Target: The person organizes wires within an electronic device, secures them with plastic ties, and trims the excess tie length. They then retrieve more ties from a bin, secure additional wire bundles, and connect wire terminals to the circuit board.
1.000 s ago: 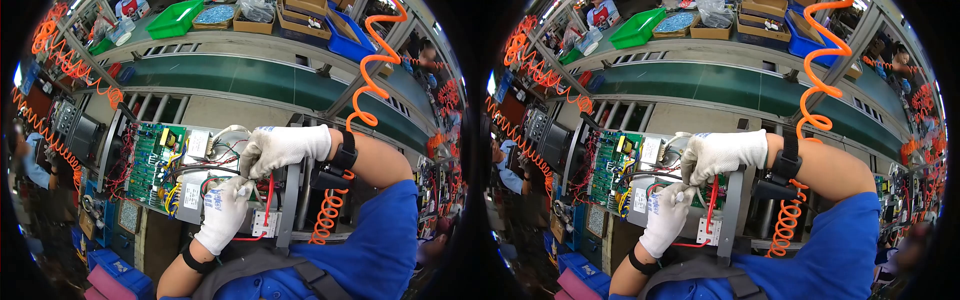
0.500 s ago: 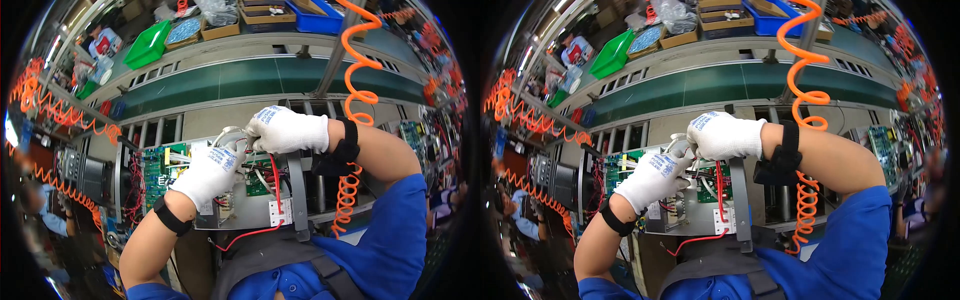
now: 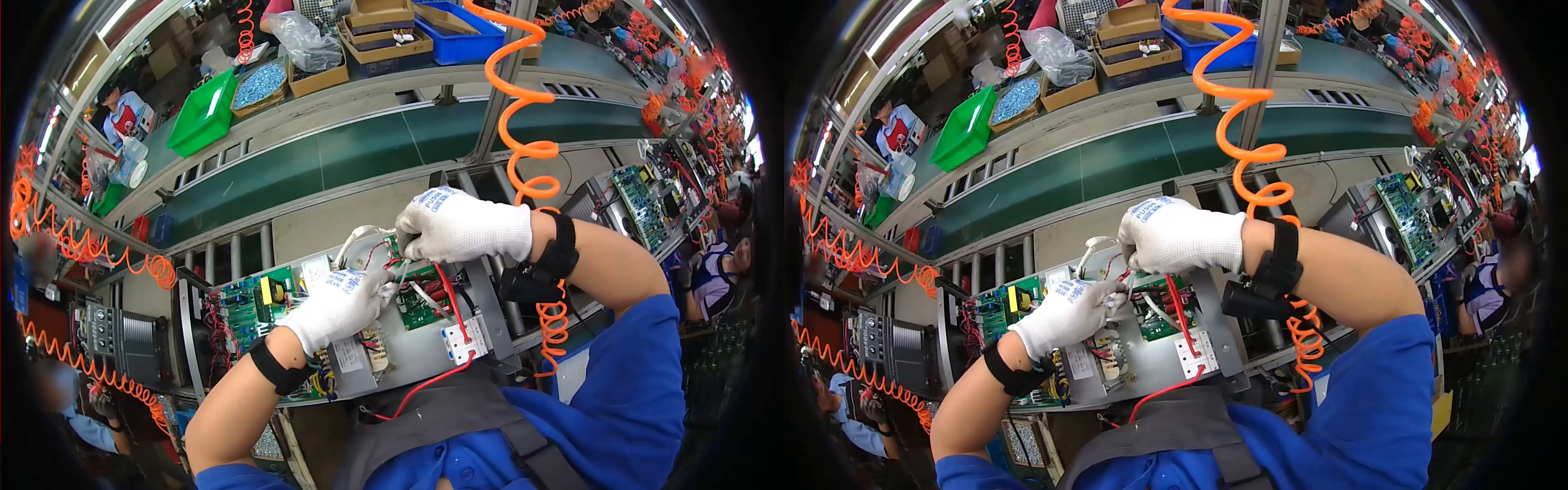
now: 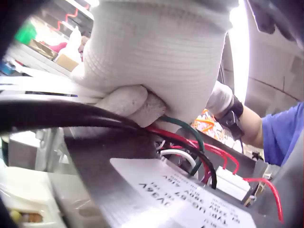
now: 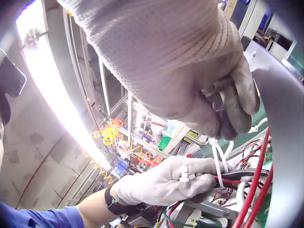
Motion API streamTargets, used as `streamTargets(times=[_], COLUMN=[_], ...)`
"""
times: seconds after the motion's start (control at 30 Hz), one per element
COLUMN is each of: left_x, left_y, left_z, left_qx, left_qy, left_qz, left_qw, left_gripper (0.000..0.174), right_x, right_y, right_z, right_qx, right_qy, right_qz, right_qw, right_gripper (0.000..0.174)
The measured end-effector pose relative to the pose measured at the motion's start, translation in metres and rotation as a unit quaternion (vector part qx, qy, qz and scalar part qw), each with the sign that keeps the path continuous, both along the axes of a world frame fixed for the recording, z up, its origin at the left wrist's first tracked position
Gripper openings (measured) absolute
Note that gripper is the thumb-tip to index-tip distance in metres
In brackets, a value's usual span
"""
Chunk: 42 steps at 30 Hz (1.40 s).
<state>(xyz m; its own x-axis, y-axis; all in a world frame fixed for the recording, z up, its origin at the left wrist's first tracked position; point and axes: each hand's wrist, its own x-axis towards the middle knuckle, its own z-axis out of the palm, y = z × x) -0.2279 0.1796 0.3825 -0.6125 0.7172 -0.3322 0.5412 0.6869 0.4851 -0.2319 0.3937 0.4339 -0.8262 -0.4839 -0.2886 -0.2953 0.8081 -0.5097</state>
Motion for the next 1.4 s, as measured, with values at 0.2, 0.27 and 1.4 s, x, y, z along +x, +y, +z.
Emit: streamTargets(times=[0.2,0.27,1.4], left_x=[-0.009,-0.008,-0.028], left_y=[0.002,0.003,-0.008], left_z=[-0.014,-0.011,0.086], left_qx=[0.124,0.118,0.243], left_qy=[-0.139,-0.142,0.105], left_qz=[0.108,0.105,0.056], left_qw=[0.976,0.977,0.963], left_gripper=[0.063,0.064,0.021], right_x=[-0.003,-0.003,0.006], right_y=[0.001,0.004,-0.027], right_z=[-0.001,-0.006,0.047], right_qx=[-0.024,-0.058,-0.186], right_qy=[0.003,-0.001,0.35], right_qz=[0.045,0.043,0.059], right_qw=[0.999,0.997,0.916], right_gripper=[0.021,0.02,0.024])
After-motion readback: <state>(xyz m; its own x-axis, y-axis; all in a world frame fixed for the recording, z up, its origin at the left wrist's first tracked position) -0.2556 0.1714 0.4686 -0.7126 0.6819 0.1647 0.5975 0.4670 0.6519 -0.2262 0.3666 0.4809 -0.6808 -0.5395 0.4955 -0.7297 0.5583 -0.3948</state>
